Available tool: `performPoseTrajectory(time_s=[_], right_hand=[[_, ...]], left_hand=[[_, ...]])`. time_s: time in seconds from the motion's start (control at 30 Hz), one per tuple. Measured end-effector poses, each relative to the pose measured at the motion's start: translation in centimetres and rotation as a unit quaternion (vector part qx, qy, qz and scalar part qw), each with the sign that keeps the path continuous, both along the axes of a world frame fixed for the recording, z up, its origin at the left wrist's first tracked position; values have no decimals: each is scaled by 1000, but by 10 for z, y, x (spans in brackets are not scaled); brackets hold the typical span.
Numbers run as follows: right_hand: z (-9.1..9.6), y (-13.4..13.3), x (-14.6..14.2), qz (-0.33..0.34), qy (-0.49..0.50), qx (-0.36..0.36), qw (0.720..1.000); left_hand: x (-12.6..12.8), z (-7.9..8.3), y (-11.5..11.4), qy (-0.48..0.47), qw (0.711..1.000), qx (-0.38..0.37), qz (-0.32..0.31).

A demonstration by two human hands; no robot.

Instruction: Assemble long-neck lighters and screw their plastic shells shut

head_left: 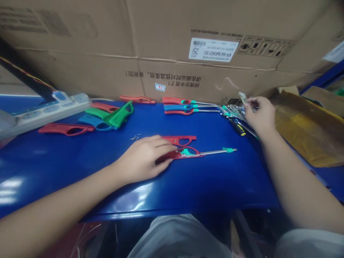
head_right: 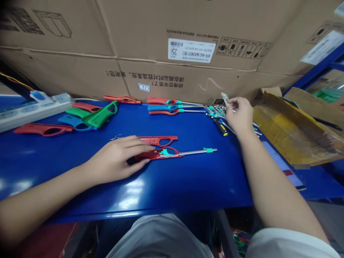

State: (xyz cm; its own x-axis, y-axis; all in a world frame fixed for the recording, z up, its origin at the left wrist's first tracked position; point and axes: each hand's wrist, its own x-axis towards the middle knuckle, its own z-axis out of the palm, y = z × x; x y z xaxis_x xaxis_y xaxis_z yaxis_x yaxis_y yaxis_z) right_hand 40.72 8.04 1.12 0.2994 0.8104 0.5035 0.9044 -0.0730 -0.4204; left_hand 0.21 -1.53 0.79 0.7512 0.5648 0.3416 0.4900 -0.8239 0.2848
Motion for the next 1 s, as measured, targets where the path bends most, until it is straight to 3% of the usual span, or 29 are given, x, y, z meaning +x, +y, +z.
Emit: performPoseTrajectory(time_s=[0.1, 0.13, 0.2, 0.33, 0.43, 0.53, 0.63, 0.77, 1.0], right_hand=[[4, -20, -52, 109, 49, 25, 993], [4, -30, -72, 191, 85, 16, 978], [2, -54, -110, 343, 129, 6, 930], [-5, -94, -156, 518, 111, 2, 848], [-10, -102, -161, 553, 64, 7, 830], [-10, -98, -155, 557, 31, -21, 830], [-9, -95, -147, 554, -47, -52, 829], [-12, -93, -143, 573, -116, -83, 807], [-12, -92, -143, 562, 22, -117, 819]], left_hand=[[1, -2, 0, -60, 997, -9, 37], [2, -3, 0, -83, 995, -19, 52], [5, -6, -2, -127, 988, -49, 76], [13, -11, -9, -208, 963, -148, 84], [19, -13, -13, -253, 950, -170, 63], [21, -11, -15, -272, 948, -157, 59], [21, -6, -15, -263, 949, -158, 75], [17, -3, -13, -218, 955, -184, 87], [10, -11, -9, -170, 966, -180, 70]])
